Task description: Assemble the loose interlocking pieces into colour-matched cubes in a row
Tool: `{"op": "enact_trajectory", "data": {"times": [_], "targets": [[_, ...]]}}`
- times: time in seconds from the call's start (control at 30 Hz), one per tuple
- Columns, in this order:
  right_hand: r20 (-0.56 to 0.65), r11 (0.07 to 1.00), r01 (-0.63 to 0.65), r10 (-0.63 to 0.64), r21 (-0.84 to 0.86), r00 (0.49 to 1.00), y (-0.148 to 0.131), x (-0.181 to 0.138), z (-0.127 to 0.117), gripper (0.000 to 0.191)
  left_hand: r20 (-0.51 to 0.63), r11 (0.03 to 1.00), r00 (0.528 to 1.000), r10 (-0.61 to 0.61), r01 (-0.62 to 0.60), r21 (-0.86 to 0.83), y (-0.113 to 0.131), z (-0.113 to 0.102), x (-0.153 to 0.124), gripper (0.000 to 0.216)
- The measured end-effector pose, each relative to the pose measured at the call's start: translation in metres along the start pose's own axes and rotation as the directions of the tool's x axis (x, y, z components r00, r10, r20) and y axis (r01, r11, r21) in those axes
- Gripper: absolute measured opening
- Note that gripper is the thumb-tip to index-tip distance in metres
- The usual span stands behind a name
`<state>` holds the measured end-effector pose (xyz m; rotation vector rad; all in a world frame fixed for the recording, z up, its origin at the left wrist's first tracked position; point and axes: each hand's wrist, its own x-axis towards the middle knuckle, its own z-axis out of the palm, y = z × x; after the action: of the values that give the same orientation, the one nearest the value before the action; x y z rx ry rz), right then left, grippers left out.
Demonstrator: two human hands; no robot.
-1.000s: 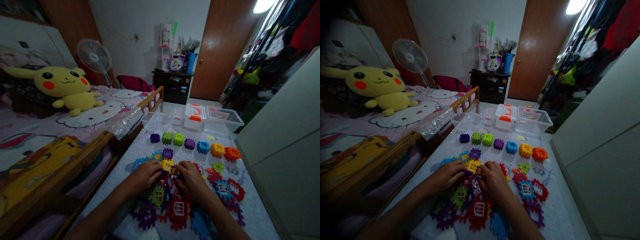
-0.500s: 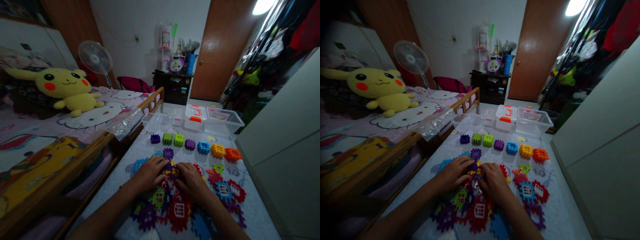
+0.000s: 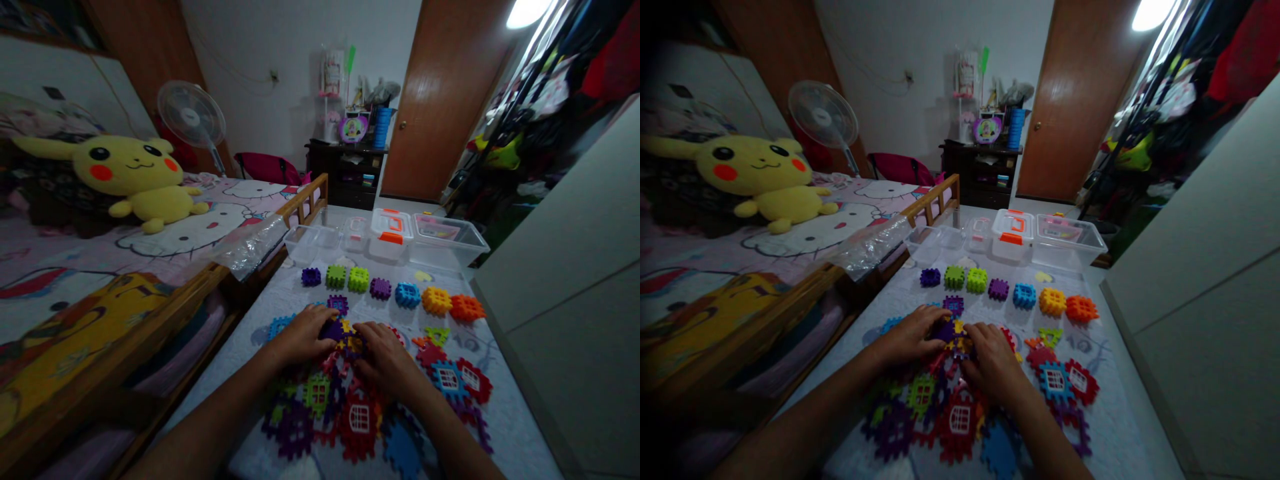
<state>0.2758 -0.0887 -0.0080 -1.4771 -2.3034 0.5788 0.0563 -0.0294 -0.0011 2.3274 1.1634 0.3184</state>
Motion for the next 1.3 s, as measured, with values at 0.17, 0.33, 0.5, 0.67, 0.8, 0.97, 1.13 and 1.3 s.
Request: {"op": "enact_trajectory", "data": {"times": [0.17,0.33,0.5,0.67,0.8,0.97,1.13,1.3], "targets": [[-0.014,1.0,0.005,-0.005,0.011,1.0,0.0,0.0,0.005,0.054,-0.069,1.0,0.998,0.004,-0.006,-0.019,0.001,-0.004,0.002,0.06],[-0.071,0.992,-0.023,0.032,0.122,0.997,0.002,0.001,0.014,0.063,-0.132,0.998,0.991,0.03,-0.036,-0.049,0.008,-0.011,-0.001,0.053],[-0.149,0.982,-0.011,0.04,0.189,0.988,0.009,-0.001,-0.005,0.05,-0.041,0.997,0.996,0.083,-0.083,0.009,0.02,-0.004,-0.003,0.059],[-0.237,0.985,-0.072,0.108,0.155,0.966,0.014,-0.012,-0.05,0.037,0.054,0.981,0.991,0.119,-0.125,0.147,0.035,0.003,0.002,0.051],[-0.174,0.991,-0.121,0.129,0.058,0.976,0.024,-0.027,-0.067,0.037,0.112,0.966,0.988,0.105,-0.128,0.224,0.039,0.006,0.007,0.046],[-0.133,0.987,-0.133,0.12,-0.087,0.984,0.044,-0.045,-0.048,0.034,0.103,0.956,0.992,0.074,-0.1,0.277,0.04,0.009,0.009,0.045],[-0.242,0.975,-0.16,0.119,-0.156,0.963,0.065,-0.046,-0.023,0.033,0.121,0.955,0.99,0.069,-0.101,0.279,0.042,0.009,0.011,0.039],[-0.34,0.976,-0.17,0.116,-0.133,0.933,0.076,-0.042,-0.018,0.032,0.046,0.974,0.995,0.083,-0.091,0.209,0.037,0.01,0.012,0.044]]}}
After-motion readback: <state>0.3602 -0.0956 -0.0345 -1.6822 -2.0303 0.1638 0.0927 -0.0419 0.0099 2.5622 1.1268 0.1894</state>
